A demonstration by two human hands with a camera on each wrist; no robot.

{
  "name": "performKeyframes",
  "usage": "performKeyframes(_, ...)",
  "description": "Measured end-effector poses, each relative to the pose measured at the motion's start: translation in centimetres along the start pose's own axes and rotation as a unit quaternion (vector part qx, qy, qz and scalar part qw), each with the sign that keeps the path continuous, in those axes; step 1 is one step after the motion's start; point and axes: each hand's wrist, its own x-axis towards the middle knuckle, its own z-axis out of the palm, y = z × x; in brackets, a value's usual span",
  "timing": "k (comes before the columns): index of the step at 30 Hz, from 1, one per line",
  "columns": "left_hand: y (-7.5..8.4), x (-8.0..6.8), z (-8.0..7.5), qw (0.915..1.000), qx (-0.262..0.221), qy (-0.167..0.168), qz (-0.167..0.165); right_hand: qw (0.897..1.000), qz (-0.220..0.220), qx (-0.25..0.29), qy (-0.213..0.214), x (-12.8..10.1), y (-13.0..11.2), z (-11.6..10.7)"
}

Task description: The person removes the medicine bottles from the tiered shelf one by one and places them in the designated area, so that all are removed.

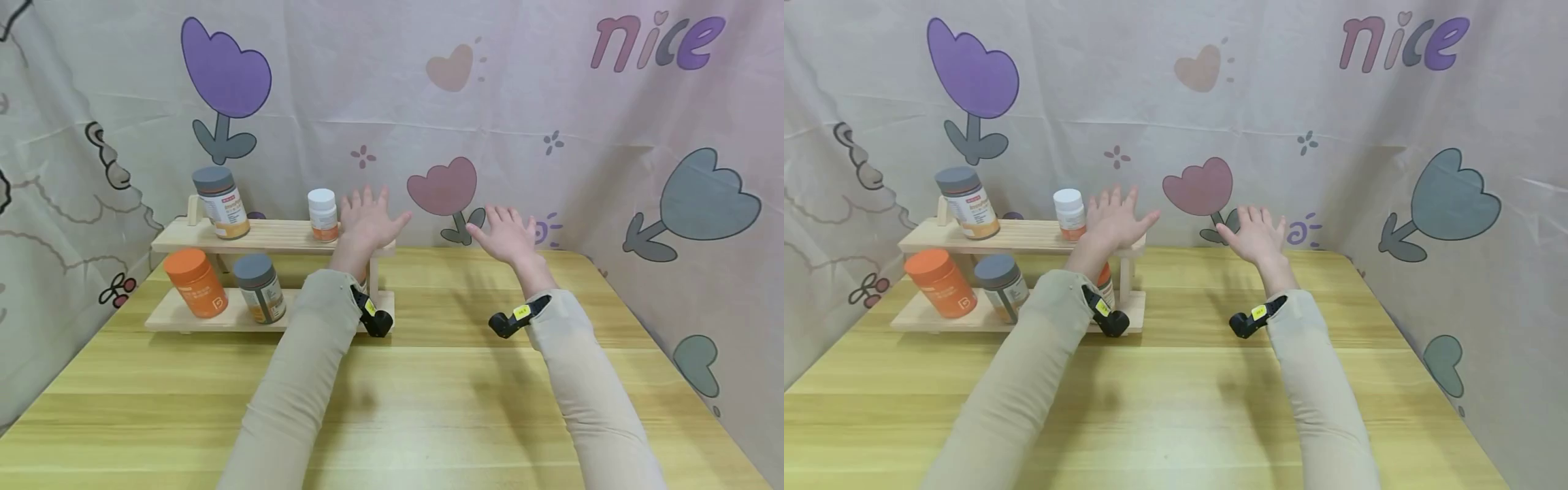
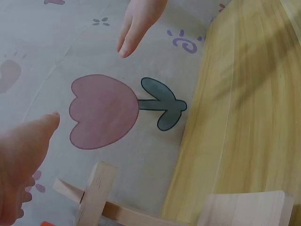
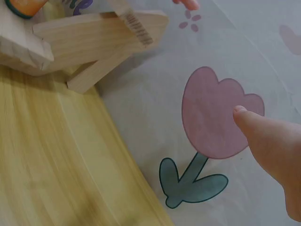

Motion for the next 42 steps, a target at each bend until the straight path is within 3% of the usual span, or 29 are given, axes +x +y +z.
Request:
performKeyframes(8, 0.4, -0.9, -0.2, 0.9968, -0.036, 0.004, 0.071, 0.998, -0.008, 0.061, 0.006, -0.8, 0.0, -0.4)
performKeyframes(12, 0.1, -2.9, -1.2, 0.9843, -0.113, 0.053, 0.125, 0.987, -0.028, 0.159, 0.023, -1.8, -0.3, 0.1)
performKeyframes(14, -0.4, -4.5, -1.8, 0.9684, -0.177, 0.097, 0.147, 0.975, -0.039, 0.218, 0.028, -2.3, -0.6, 0.6)
performKeyframes(17, -1.8, -7.3, -2.6, 0.9288, -0.274, 0.181, 0.172, 0.953, -0.048, 0.299, 0.024, -3.1, -1.4, 1.4)
performKeyframes(21, -4.2, -10.8, -3.2, 0.8745, -0.347, 0.277, 0.195, 0.931, -0.059, 0.361, 0.006, -4.5, -2.9, 2.6)
performKeyframes(23, -5.6, -12.2, -3.4, 0.8585, -0.368, 0.299, 0.194, 0.921, -0.071, 0.384, -0.004, -5.1, -3.8, 3.2)
performKeyframes(27, -8.5, -15.0, -4.0, 0.8609, -0.388, 0.298, 0.141, 0.903, -0.087, 0.419, -0.028, -6.5, -5.8, 4.2)
performKeyframes(30, -11.1, -16.4, -3.8, 0.8671, -0.392, 0.292, 0.093, 0.899, -0.098, 0.424, -0.04, -7.1, -7.2, 5.3)
performKeyframes(32, -13.0, -17.2, -3.5, 0.8656, -0.395, 0.301, 0.063, 0.899, -0.102, 0.423, -0.05, -7.5, -8.0, 6.2)
performKeyframes(37, -18.3, -18.6, -2.8, 0.8676, -0.399, 0.294, -0.034, 0.892, -0.103, 0.433, -0.082, -8.0, -9.2, 8.8)
performKeyframes(41, -22.8, -18.6, -1.6, 0.8716, -0.395, 0.282, -0.07, 0.887, -0.09, 0.44, -0.109, -8.4, -9.9, 10.4)
performKeyframes(42, -23.9, -18.6, -1.3, 0.8759, -0.388, 0.276, -0.077, 0.885, -0.083, 0.444, -0.116, -8.5, -10.1, 10.7)
